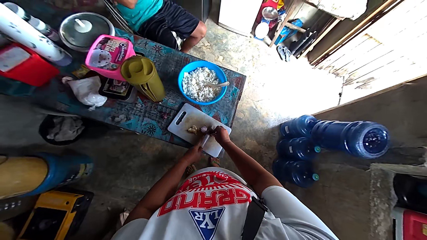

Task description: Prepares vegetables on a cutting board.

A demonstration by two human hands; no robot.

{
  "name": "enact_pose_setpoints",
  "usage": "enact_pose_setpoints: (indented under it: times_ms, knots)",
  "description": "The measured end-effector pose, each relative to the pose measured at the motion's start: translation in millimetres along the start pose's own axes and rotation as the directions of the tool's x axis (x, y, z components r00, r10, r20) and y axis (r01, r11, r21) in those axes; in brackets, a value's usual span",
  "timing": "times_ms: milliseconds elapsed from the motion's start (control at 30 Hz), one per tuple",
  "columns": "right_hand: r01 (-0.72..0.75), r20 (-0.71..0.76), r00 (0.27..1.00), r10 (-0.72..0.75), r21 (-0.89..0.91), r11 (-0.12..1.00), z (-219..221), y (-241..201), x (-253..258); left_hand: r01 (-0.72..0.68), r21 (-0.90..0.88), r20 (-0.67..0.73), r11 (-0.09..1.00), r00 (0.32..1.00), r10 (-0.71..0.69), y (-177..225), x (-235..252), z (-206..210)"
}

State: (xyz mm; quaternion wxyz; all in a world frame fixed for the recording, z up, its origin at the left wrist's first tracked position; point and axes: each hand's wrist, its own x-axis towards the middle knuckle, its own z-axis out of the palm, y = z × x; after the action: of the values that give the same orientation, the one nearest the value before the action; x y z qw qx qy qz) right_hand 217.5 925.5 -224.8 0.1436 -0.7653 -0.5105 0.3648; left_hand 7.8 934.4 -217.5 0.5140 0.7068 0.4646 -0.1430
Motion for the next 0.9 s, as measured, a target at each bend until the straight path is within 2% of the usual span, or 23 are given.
enact_pose_setpoints:
  times_ms: [67,267,500,667,900]
  knots:
    - [0.031,-0.017,0.999,-0.031,0.018,0.999,0,3,-2,0.016,-0.134,0.028,0.991,1.000,-0.012,-11,-1,-2]
    - [-0.002,-0.006,1.000,0.003,0.031,1.000,4,0,-3,0.055,0.274,-0.069,0.960,0.997,-0.037,26,-33,-5]
    - [-0.070,0.051,0.996,0.074,-0.074,0.995,1,-22,-5,0.122,0.384,-0.109,0.915,0.990,-0.086,47,-48,2]
    - [-0.065,0.037,0.997,0.068,-0.076,0.995,0,-22,-11,0.097,0.303,-0.074,0.948,0.994,-0.078,47,-36,2]
    - [0.015,0.001,1.000,-0.015,-0.092,0.996,7,-17,-9,-0.023,-0.072,-0.026,0.997,0.999,0.021,0,-18,-2]
